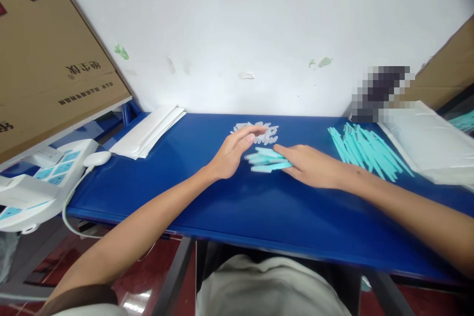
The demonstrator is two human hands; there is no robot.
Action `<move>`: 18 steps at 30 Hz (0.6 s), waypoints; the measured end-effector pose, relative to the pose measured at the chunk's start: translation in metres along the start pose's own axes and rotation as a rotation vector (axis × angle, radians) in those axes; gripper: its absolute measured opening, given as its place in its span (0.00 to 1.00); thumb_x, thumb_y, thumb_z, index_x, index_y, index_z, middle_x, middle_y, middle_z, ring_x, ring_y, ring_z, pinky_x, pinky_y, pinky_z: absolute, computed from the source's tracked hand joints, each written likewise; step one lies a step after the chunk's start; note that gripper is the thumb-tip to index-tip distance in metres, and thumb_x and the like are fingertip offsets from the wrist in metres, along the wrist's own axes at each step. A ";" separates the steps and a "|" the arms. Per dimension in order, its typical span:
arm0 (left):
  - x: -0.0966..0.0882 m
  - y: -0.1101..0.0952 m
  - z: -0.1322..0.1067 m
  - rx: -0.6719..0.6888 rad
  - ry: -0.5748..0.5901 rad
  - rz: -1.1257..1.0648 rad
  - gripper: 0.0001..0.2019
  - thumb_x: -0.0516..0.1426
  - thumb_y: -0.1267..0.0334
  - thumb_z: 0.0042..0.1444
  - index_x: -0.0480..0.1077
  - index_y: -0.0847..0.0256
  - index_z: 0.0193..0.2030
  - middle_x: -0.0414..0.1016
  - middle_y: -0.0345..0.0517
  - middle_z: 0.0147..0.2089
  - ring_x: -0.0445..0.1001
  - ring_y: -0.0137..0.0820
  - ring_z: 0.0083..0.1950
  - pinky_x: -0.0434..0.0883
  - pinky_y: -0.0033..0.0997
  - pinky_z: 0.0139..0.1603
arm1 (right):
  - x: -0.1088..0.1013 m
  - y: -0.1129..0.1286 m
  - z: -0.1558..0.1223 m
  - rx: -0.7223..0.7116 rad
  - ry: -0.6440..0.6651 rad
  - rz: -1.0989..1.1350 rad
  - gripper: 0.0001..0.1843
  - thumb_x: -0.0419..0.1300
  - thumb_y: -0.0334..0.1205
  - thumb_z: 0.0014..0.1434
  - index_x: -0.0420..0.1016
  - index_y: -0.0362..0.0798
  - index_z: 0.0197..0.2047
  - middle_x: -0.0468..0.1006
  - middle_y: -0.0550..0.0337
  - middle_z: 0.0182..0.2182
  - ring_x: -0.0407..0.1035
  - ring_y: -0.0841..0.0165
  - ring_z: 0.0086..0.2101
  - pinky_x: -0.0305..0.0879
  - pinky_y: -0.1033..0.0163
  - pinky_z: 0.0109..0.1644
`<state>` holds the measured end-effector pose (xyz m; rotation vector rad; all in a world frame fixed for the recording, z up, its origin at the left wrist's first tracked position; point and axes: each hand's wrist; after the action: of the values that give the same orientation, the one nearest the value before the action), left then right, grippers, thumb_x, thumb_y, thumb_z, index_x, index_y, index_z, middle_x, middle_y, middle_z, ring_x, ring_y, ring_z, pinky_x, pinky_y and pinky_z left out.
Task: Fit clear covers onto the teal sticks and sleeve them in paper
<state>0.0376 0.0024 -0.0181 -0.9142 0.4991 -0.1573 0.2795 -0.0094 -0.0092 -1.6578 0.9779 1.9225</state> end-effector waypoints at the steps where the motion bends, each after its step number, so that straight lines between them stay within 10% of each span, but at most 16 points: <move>1: 0.004 -0.011 0.005 0.017 -0.004 -0.079 0.24 0.47 0.44 0.72 0.72 0.56 0.61 0.73 0.50 0.64 0.69 0.43 0.66 0.65 0.42 0.66 | 0.002 0.003 0.001 0.000 -0.065 0.150 0.09 0.53 0.37 0.63 0.69 0.48 0.47 0.80 0.54 0.36 0.72 0.62 0.32 0.63 0.59 0.35; 9: 0.050 -0.090 0.068 0.193 0.166 -0.039 0.19 0.52 0.50 0.71 0.78 0.60 0.43 0.80 0.46 0.48 0.77 0.38 0.52 0.70 0.39 0.55 | 0.011 0.027 0.006 0.147 -0.454 0.961 0.16 0.64 0.45 0.55 0.62 0.51 0.24 0.64 0.67 0.16 0.59 0.72 0.20 0.56 0.63 0.24; 18: 0.067 -0.068 0.091 0.153 0.299 0.160 0.29 0.55 0.37 0.64 0.74 0.59 0.24 0.66 0.43 0.19 0.68 0.33 0.24 0.66 0.39 0.34 | 0.024 0.023 0.003 0.188 -0.472 1.046 0.23 0.70 0.58 0.51 0.71 0.49 0.22 0.75 0.58 0.18 0.72 0.63 0.25 0.72 0.56 0.34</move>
<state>0.1453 0.0041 0.0586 -0.7005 0.8232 -0.1853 0.2565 -0.0258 -0.0269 -0.4870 1.9380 2.5155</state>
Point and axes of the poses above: each hand's wrist, its own z-axis towards the middle knuckle, its own x-axis out of the palm, y = z × x
